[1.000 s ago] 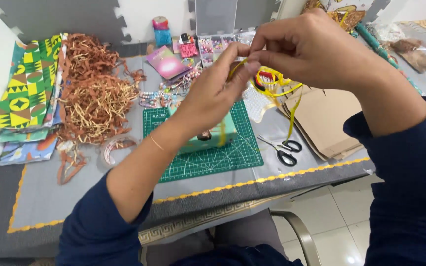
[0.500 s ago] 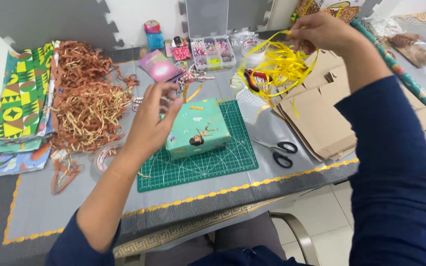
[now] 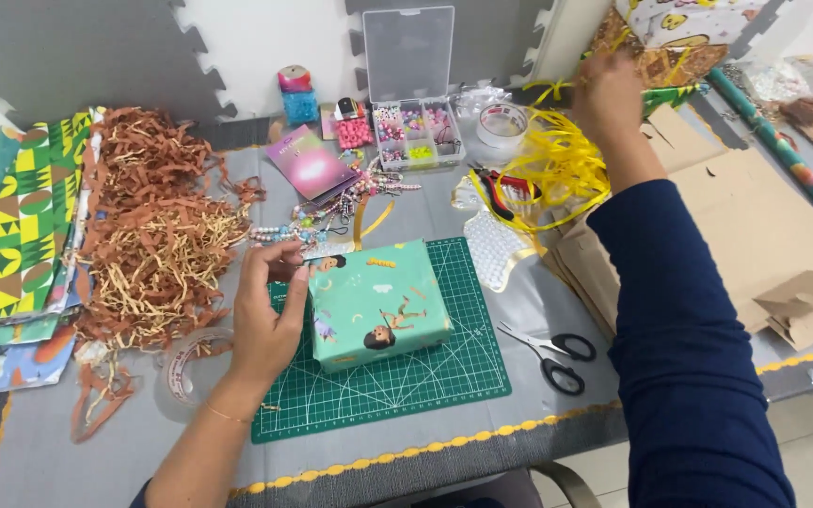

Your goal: The person folds and tapes a green patterned wrapping paper around a rectangular box, then secures the edges with clear tape. They finish by tying a yellow ribbon around the wrapped box.

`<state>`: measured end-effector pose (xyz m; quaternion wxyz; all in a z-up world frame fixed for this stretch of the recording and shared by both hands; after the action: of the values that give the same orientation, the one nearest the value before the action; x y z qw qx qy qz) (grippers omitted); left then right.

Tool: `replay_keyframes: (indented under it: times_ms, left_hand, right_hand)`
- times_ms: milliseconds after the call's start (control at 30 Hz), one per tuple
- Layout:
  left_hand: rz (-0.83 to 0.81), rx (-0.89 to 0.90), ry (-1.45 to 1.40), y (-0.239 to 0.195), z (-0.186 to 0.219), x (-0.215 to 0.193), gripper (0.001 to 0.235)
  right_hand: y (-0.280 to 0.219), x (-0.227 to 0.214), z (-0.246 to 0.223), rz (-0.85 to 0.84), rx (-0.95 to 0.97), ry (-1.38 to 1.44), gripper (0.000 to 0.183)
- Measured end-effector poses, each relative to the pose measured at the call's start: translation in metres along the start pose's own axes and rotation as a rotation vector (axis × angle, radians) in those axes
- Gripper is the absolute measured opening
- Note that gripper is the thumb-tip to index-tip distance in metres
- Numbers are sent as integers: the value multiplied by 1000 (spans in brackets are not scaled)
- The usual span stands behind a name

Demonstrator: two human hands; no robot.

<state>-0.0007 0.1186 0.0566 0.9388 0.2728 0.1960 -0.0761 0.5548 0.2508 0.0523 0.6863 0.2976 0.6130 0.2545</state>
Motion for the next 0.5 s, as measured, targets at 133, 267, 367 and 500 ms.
replay_keyframes:
  times_ms: [133,267,367,500]
  left_hand:
    - [-6,19,23,-2,-2,-1,29]
    - [13,31,32,-2,-3,-3,29]
    - [13,44,27,-2,-2,-3,29]
    - [9,40,14,-3,0,-3,29]
  right_hand:
    - [-24,62,-12,-703,117,-59,32]
    - [-26,69,-8,-792,75,-223,30]
    - [-22,55,-5,-756,100,-177,23]
    - [-6,21,21,-539,261,316,12]
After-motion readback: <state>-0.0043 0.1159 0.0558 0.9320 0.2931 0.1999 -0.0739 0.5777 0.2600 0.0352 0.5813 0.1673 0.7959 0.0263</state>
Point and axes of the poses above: each hand's wrist, its own y-axis towards the middle knuckle, its own x-axis out of the palm, z = x × y, the point moved 7 cm from there along y, towards the middle knuckle, and after that the axes turned 1 degree about z, right-handed, at the moved point
